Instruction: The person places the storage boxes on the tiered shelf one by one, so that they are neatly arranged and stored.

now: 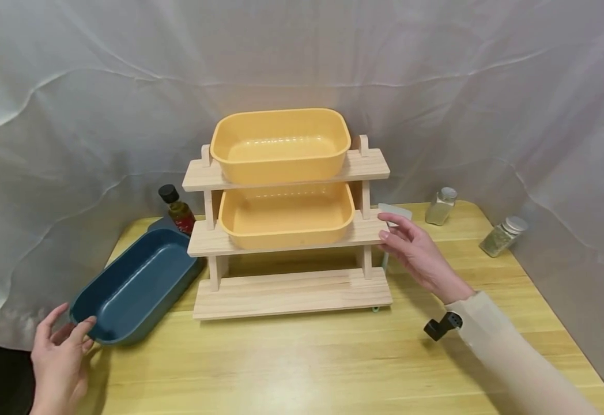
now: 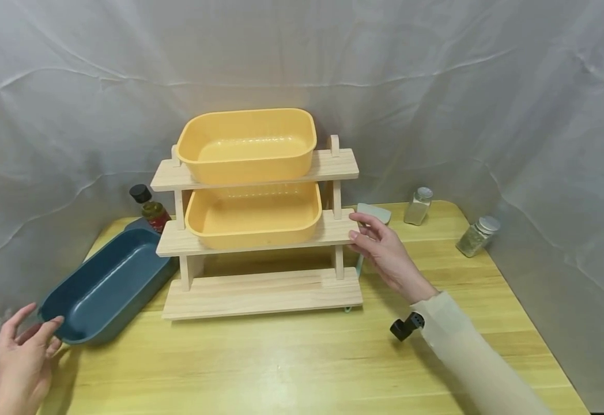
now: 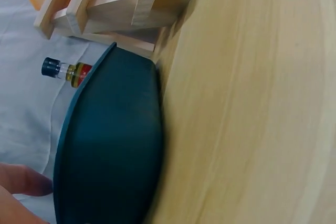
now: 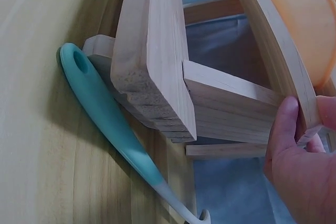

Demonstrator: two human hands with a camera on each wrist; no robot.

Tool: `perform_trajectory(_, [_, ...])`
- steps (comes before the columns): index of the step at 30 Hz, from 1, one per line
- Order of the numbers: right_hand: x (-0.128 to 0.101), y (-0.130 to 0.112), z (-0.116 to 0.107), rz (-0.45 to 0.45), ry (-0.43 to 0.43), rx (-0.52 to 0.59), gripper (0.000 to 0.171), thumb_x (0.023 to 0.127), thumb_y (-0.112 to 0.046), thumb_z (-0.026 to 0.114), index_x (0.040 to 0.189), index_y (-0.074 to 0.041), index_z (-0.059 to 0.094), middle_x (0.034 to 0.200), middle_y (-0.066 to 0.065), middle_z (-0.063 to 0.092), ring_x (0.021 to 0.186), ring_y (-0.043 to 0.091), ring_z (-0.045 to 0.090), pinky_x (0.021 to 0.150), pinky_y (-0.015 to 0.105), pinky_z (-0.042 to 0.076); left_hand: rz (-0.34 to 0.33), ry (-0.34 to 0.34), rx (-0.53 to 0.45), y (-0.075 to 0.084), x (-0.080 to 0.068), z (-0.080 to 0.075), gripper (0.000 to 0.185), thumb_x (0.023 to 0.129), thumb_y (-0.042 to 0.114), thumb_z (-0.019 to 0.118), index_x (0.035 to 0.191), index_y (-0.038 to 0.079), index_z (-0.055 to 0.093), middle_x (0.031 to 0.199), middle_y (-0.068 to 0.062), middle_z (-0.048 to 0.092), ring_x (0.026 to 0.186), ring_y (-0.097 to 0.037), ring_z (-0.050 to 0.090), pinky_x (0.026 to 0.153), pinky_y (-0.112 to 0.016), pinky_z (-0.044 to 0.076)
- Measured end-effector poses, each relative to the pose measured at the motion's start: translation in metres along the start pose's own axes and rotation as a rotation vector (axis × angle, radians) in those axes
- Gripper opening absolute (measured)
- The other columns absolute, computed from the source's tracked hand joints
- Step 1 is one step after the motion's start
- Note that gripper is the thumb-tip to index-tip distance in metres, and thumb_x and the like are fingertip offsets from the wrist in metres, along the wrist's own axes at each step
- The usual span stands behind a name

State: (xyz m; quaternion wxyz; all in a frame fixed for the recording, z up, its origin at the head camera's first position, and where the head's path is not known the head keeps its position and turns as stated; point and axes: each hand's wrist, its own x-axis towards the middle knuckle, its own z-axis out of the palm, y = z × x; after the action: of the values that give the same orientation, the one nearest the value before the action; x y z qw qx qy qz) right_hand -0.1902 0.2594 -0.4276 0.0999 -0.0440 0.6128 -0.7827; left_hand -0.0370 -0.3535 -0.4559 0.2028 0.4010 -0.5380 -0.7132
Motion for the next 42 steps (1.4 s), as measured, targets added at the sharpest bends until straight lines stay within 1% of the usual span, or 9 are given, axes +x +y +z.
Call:
perform_trajectory(4, [0.0,0.003,0.002,0.014,-0.017,0.001,0.044,0.11,-0.001,0.065,0.152,-0.003,0.053,0.111,0.004,0.064,0.1,0.011,0.067,0.098,0.028,0.058,-0.041,0.014,0.053,-0.002,0.0,-0.004,0.059,0.102,-0.004,0.07,0.143,0.037,0.059,0.098,0.005,0.046,0.065,-0.007,0.048,0.052,-0.022,0.043])
perform_trajectory(6, [0.0,0.004,0.003,0.022,-0.019,0.001,0.044,0.11,-0.001,0.065,0.152,-0.003,0.052,0.111,0.004,0.064,0.1,0.012,0.067,0.098,0.028,0.058,-0.071,0.01,0.074,-0.004,0.001,-0.006,0.059,0.103,-0.004,0.068,0.141,0.04,0.057,0.088,0.007,0.05,0.062,-0.008,0.047,0.051,-0.023,0.043])
perform_trajectory(10, [-0.001,0.006,0.003,0.022,-0.009,-0.006,0.046,0.109,-0.001,0.065,0.153,-0.001,0.05,0.11,0.004,0.064,0.099,0.012,0.067,0.097,0.029,0.058,-0.11,-0.007,0.062,-0.007,0.002,-0.01,0.062,0.103,-0.008,0.066,0.137,0.042,0.055,0.071,0.005,0.053,0.054,-0.01,0.048,0.049,-0.024,0.045])
perform_trajectory(14, [0.001,0.006,0.004,0.03,-0.011,-0.015,0.049,0.109,-0.002,0.067,0.155,0.0,0.049,0.109,0.004,0.063,0.098,0.012,0.066,0.098,0.029,0.058,-0.109,0.01,0.06,-0.008,0.001,-0.011,0.064,0.102,-0.011,0.063,0.136,0.042,0.055,0.07,0.005,0.049,0.054,-0.01,0.048,0.048,-0.025,0.048])
perform_trajectory(18, [0.002,0.004,0.003,0.038,-0.005,0.003,0.047,0.109,0.0,0.066,0.153,0.0,0.049,0.109,0.004,0.064,0.098,0.012,0.067,0.097,0.029,0.058,-0.096,0.024,0.055,-0.011,-0.002,-0.009,0.065,0.102,-0.011,0.059,0.144,0.039,0.055,0.072,0.006,0.047,0.055,-0.01,0.05,0.047,-0.026,0.05])
perform_trajectory(22, [0.001,0.002,0.002,0.042,0.0,0.002,0.045,0.109,0.001,0.064,0.153,0.0,0.05,0.11,0.005,0.063,0.099,0.012,0.067,0.097,0.029,0.058,-0.042,0.052,-0.001,-0.012,-0.004,-0.009,0.065,0.1,-0.015,0.058,0.144,0.032,0.059,0.071,0.004,0.051,0.048,-0.012,0.048,0.043,-0.026,0.045])
perform_trajectory(29, [0.002,-0.001,0.001,0.046,0.0,0.0,0.044,0.109,0.001,0.065,0.151,-0.002,0.051,0.109,0.005,0.063,0.097,0.012,0.068,0.096,0.028,0.058,0.077,0.086,-0.222,-0.008,-0.007,-0.011,0.058,0.095,-0.024,0.055,0.127,0.021,0.074,0.064,0.0,0.053,0.04,-0.014,0.044,0.036,-0.026,0.041])
perform_trajectory(37, [0.003,-0.002,-0.003,0.018,-0.013,0.018,0.041,0.109,0.002,0.065,0.148,-0.005,0.054,0.112,0.004,0.066,0.1,0.013,0.069,0.096,0.029,0.059,0.212,0.11,-0.207,-0.005,-0.008,-0.012,0.057,0.094,-0.021,0.051,0.126,0.019,0.076,0.062,0.0,0.053,0.041,-0.011,0.043,0.036,-0.023,0.036])
perform_trajectory(42, [0.002,-0.002,-0.003,0.021,-0.018,0.017,0.042,0.109,0.001,0.065,0.149,-0.004,0.054,0.113,0.004,0.066,0.101,0.013,0.069,0.096,0.029,0.059,0.276,0.095,-0.316,-0.004,-0.01,-0.015,0.057,0.093,-0.023,0.046,0.128,0.007,0.079,0.059,-0.003,0.046,0.039,-0.012,0.039,0.033,-0.023,0.036])
